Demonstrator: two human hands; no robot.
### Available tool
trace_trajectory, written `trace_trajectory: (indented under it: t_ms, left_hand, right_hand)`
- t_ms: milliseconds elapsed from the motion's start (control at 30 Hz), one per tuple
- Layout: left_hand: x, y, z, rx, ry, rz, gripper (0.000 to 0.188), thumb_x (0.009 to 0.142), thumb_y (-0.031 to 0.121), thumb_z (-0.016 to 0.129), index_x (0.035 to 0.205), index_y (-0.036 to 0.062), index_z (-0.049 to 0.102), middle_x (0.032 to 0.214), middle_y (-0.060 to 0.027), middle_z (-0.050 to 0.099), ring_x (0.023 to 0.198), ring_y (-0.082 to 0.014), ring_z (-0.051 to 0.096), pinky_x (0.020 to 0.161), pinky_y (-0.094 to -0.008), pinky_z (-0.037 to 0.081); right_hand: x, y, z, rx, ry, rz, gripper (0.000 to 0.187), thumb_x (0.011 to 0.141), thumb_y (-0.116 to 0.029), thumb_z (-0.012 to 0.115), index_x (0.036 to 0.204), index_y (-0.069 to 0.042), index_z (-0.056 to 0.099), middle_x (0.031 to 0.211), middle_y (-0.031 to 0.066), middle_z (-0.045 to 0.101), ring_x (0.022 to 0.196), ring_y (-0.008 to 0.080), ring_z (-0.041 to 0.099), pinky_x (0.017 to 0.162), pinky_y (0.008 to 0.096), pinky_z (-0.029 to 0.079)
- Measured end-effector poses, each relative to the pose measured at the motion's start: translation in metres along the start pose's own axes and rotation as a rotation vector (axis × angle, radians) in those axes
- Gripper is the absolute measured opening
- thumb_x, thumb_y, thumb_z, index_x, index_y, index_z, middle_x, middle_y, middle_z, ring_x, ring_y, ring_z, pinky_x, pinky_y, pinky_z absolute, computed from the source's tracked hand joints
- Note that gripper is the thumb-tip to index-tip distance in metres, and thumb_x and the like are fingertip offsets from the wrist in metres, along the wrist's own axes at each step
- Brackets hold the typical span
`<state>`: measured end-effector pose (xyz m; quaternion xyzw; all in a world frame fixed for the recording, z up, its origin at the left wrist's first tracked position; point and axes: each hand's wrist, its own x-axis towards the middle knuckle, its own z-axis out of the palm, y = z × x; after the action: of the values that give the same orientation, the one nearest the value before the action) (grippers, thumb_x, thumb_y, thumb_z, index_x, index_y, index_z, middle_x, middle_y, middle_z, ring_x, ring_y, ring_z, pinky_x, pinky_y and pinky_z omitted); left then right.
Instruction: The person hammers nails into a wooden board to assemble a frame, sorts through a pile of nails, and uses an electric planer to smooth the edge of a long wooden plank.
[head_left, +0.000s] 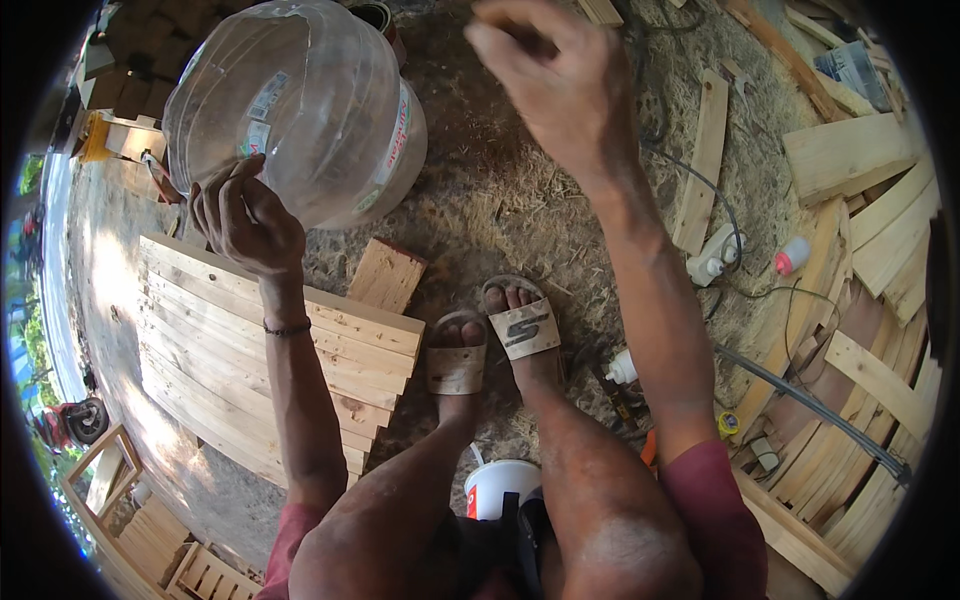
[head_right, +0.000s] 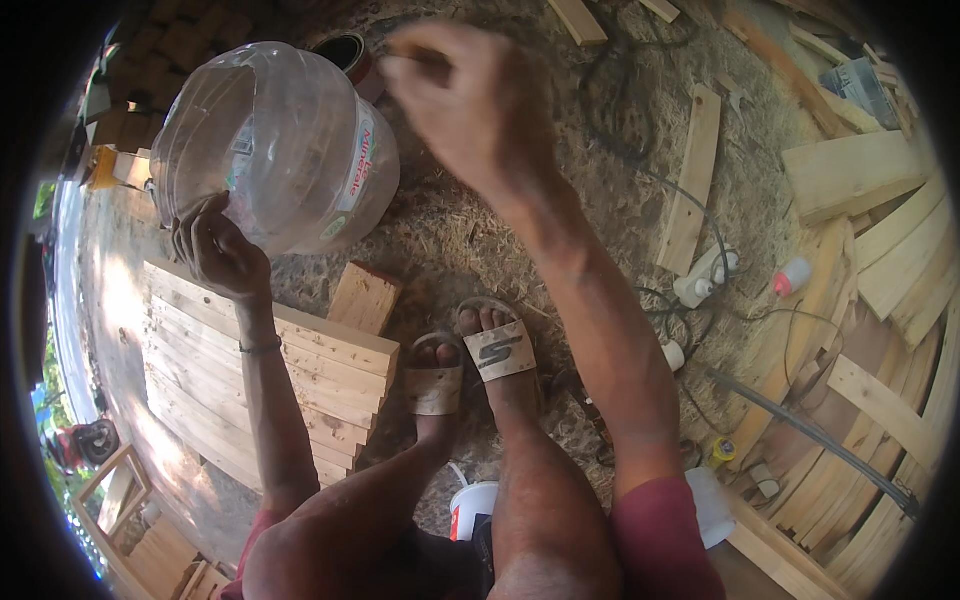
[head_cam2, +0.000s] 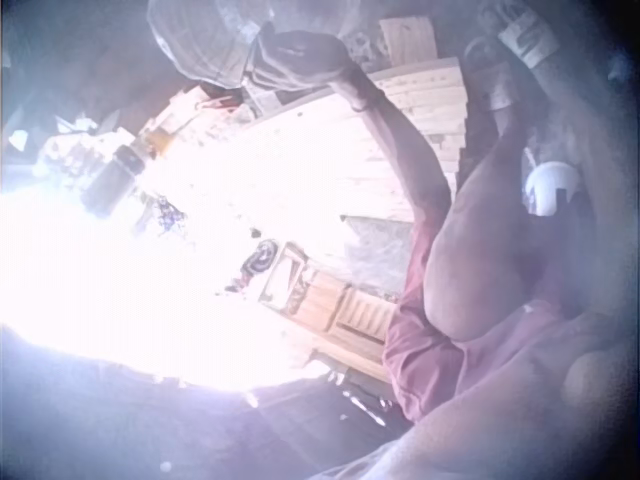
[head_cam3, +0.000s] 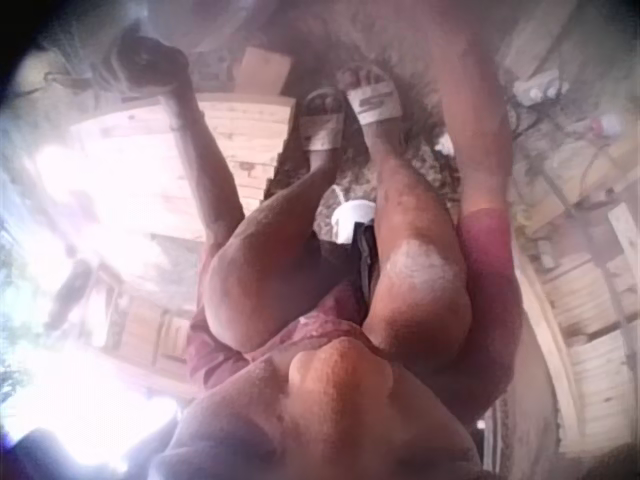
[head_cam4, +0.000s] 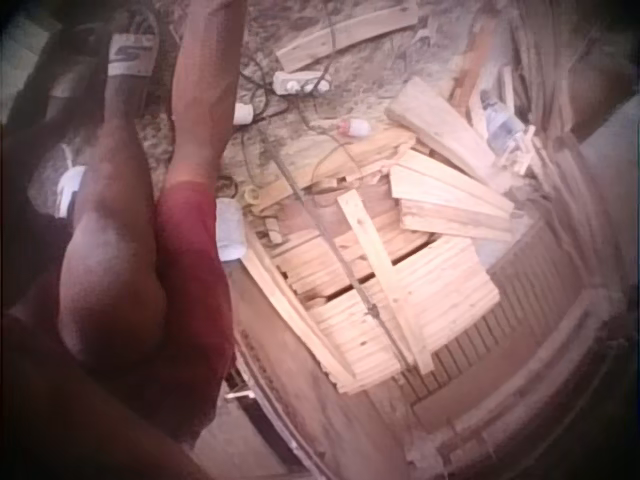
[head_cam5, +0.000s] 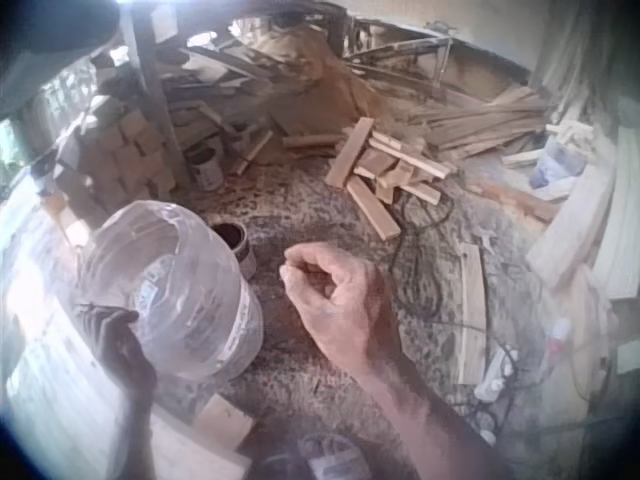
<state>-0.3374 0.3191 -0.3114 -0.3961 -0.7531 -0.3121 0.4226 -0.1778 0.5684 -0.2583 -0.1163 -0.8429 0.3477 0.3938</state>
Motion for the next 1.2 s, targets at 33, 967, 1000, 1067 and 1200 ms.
trace_trajectory:
  t_ms: [33, 967, 1000, 1067, 1200]
  left_hand:
    - [0.000, 0.001, -0.002, 0.010, -0.008, -0.001, 0.022, 0.090, 0.012, 0.050, 0.090, 0.0094, 0.071, 0.089, -0.0056, 0.069, 0.088, -0.0250, 0.064, 0.102, -0.0488, 0.038]
    - [-0.055, -0.081, -0.083, -0.109, -0.750, -0.604, 0.019, 0.091, 0.011, 0.061, 0.108, 0.0043, 0.066, 0.095, -0.0097, 0.070, 0.084, -0.0228, 0.068, 0.074, -0.0371, 0.054]
    - [-0.060, -0.082, -0.079, -0.098, -0.851, -0.539, 0.020, 0.092, 0.012, 0.061, 0.109, 0.0050, 0.066, 0.096, -0.0096, 0.071, 0.084, -0.0232, 0.068, 0.074, -0.0377, 0.055]
    - [-0.077, -0.090, -0.073, -0.066, -1.050, -0.414, 0.020, 0.092, 0.013, 0.060, 0.110, 0.0063, 0.067, 0.098, -0.0094, 0.071, 0.082, -0.0241, 0.069, 0.074, -0.0388, 0.056]
    - [-0.091, -0.079, -0.075, 0.017, -1.315, -0.502, 0.021, 0.092, 0.016, 0.063, 0.110, 0.0065, 0.067, 0.096, -0.0108, 0.071, 0.087, -0.0235, 0.068, 0.077, -0.0379, 0.056]
  right_hand:
    - [-0.019, 0.025, -0.002, -0.041, -0.070, 0.237, 0.022, 0.092, -0.020, 0.067, 0.105, -0.002, 0.072, 0.088, 0.0104, 0.075, 0.068, 0.0155, 0.071, 0.057, 0.0283, 0.058]
    - [-0.146, 0.127, -0.041, -0.557, -0.858, 0.802, 0.028, 0.090, -0.015, 0.062, 0.108, 0.005, 0.067, 0.099, 0.0243, 0.070, 0.092, 0.0370, 0.068, 0.081, 0.0415, 0.049]
    - [-0.143, 0.135, -0.050, -0.595, -0.855, 0.778, 0.029, 0.091, -0.016, 0.062, 0.109, 0.006, 0.067, 0.098, 0.0245, 0.070, 0.091, 0.0376, 0.068, 0.081, 0.0413, 0.049]
    - [-0.121, 0.118, -0.050, -0.520, -0.778, 0.690, 0.031, 0.091, -0.017, 0.063, 0.112, 0.005, 0.066, 0.094, 0.0222, 0.070, 0.082, 0.0347, 0.066, 0.077, 0.0398, 0.049]
    - [-0.032, 0.021, -0.033, 0.004, -0.517, 0.605, 0.024, 0.089, -0.016, 0.073, 0.107, 0.000, 0.070, 0.081, 0.0042, 0.069, 0.068, 0.0105, 0.058, 0.063, 0.0265, 0.046]
